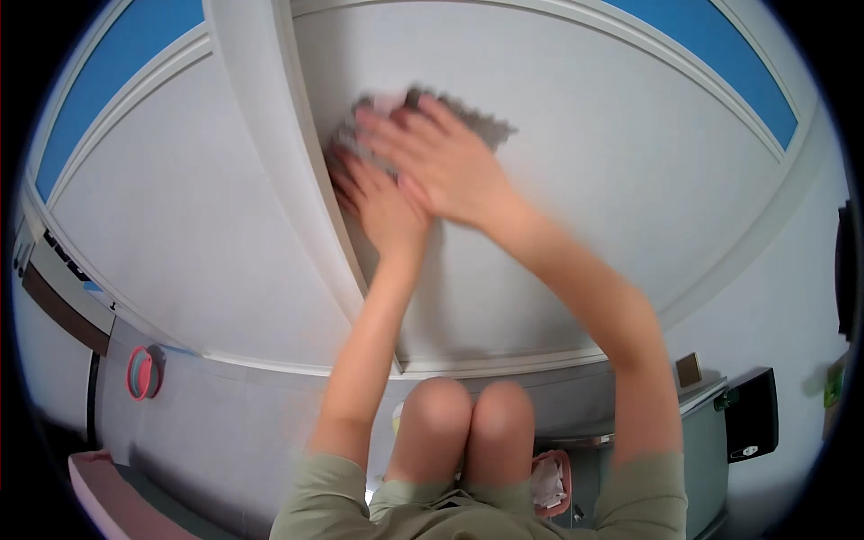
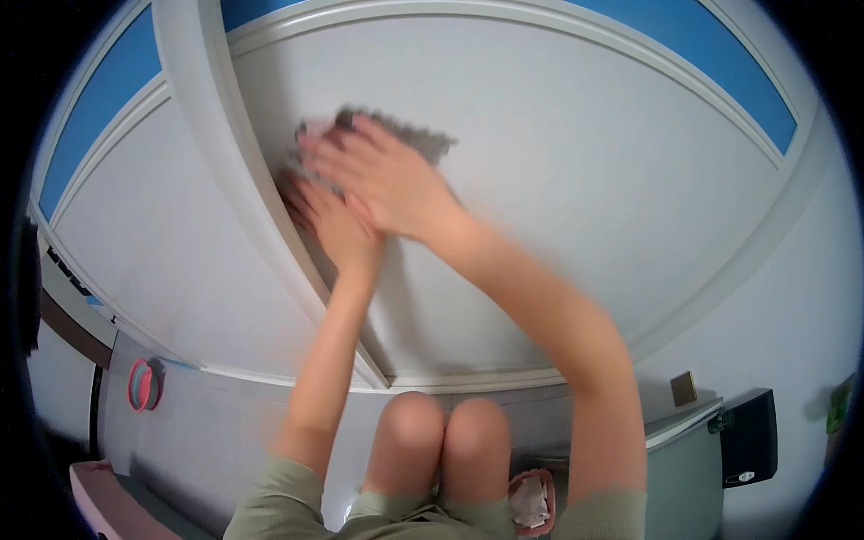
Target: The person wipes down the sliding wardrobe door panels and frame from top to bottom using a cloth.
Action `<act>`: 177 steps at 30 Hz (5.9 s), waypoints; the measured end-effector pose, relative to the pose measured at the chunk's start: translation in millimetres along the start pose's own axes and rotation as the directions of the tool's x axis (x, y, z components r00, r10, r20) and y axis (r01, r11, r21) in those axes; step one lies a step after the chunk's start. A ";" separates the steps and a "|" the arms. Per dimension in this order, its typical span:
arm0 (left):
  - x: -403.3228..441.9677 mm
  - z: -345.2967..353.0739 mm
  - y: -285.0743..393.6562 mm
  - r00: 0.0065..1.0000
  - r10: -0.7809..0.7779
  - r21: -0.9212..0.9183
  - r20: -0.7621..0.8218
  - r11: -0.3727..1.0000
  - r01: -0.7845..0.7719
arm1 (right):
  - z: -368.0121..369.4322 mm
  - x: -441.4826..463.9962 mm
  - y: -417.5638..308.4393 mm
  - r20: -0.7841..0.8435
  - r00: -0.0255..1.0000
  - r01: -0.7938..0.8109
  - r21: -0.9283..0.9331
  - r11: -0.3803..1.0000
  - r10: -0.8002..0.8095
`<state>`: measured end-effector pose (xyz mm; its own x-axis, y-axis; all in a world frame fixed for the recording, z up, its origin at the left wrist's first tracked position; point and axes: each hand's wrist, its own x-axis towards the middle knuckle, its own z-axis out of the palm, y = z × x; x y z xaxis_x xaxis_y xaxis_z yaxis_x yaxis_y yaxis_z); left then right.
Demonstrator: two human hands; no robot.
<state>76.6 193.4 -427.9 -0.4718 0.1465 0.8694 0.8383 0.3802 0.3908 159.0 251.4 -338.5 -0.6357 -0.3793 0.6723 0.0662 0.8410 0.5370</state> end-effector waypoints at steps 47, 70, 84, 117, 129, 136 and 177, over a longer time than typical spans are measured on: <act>62.7 15.8 149.4 0.676 0.728 -0.034 -0.111 0.678 -0.735 | -55.4 -98.5 99.0 -0.379 0.787 -0.565 -0.125 0.816 0.487; 59.3 32.8 220.4 0.690 0.707 -0.074 -0.156 0.688 -0.722 | -97.6 -132.8 146.7 -0.353 0.805 -0.549 -0.135 0.825 0.477; -87.8 84.3 201.1 0.421 0.879 -0.208 0.226 0.465 -0.860 | -28.8 -318.6 75.0 -0.162 0.689 -0.725 -0.117 0.679 0.707; -62.4 66.5 233.7 0.549 0.822 -0.205 0.153 0.570 -0.796 | -86.6 -282.2 93.2 -0.175 0.679 -0.733 -0.108 0.672 0.713; 21.2 80.5 338.1 0.645 0.738 -0.049 -0.200 0.650 -0.759 | -133.6 -235.5 217.5 -0.447 0.736 -0.609 -0.111 0.785 0.508; -80.0 120.1 323.4 0.526 0.848 -0.181 0.068 0.529 -0.829 | -97.3 -354.9 171.8 -0.253 0.734 -0.674 -0.149 0.724 0.631; -19.0 107.4 411.9 0.647 0.744 -0.128 -0.168 0.634 -0.762 | -174.0 -307.5 262.8 -0.428 0.786 -0.567 -0.210 0.796 0.446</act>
<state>401.5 445.3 -315.9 0.3640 0.2240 0.9041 0.9265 0.0127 -0.3762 505.7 521.9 -315.4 -0.1409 -0.0877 0.9861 0.5750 0.8036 0.1537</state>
